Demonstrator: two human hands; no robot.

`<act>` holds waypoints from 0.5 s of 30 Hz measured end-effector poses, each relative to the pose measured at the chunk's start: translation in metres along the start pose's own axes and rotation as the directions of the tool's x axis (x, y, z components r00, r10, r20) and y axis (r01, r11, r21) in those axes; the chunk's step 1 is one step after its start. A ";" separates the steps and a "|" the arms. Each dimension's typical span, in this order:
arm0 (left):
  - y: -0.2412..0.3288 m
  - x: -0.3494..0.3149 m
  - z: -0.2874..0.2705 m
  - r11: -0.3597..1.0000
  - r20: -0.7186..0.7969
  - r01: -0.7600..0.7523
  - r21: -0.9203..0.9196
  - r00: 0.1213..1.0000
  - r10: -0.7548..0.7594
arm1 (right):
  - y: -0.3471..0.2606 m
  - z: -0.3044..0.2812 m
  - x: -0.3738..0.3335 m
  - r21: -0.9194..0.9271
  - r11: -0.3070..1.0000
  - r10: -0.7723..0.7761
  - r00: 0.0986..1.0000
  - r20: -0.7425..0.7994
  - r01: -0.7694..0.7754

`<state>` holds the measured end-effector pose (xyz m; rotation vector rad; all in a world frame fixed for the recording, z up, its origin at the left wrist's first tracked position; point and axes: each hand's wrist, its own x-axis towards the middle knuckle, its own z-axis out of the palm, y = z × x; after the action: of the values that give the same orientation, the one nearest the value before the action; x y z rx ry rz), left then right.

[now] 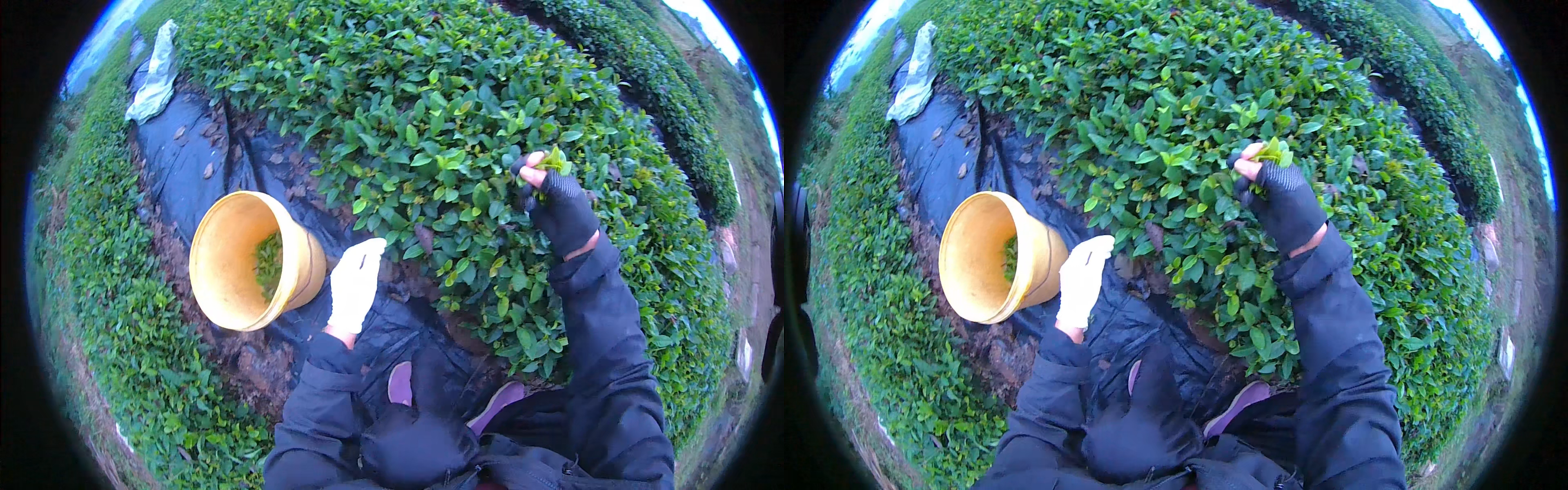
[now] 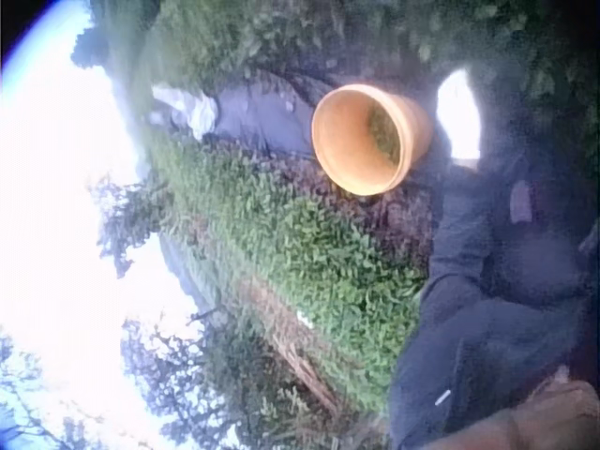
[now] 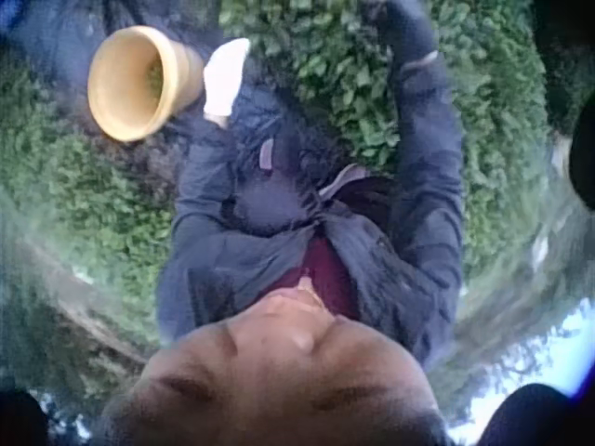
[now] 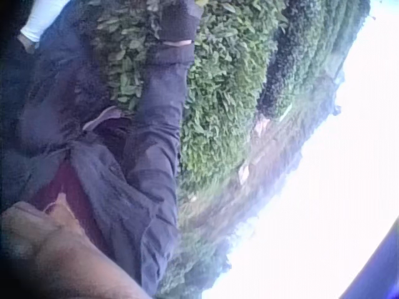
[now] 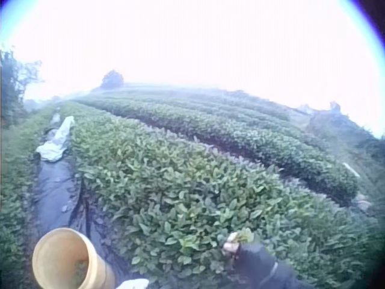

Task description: The person picks green leaves from low bushes by hand and places them into a yellow bucket. The person moves along the rows, repeatedly plucking leaves and depositing them into the bucket.

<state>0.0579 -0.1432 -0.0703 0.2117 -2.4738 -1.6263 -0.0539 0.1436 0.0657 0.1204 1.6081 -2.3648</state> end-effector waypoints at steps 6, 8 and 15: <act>0.064 0.052 0.030 0.935 -0.033 -0.319 0.156 0.944 0.328 | -0.024 -0.037 0.015 -0.038 0.992 -0.120 0.991 0.058 0.122; 0.081 0.070 0.048 0.914 0.009 -0.387 0.120 0.921 0.388 | -0.027 -0.066 0.021 -0.012 0.980 -0.197 0.980 -0.016 0.196; 0.111 0.100 0.106 0.678 0.260 -0.623 0.391 0.781 0.568 | -0.037 -0.067 0.045 -0.247 0.969 -0.088 0.948 -0.305 0.010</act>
<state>-0.0656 -0.0259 -0.0034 -0.6100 -2.5700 -0.7862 -0.1131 0.2096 0.0637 0.4301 2.0557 -2.2480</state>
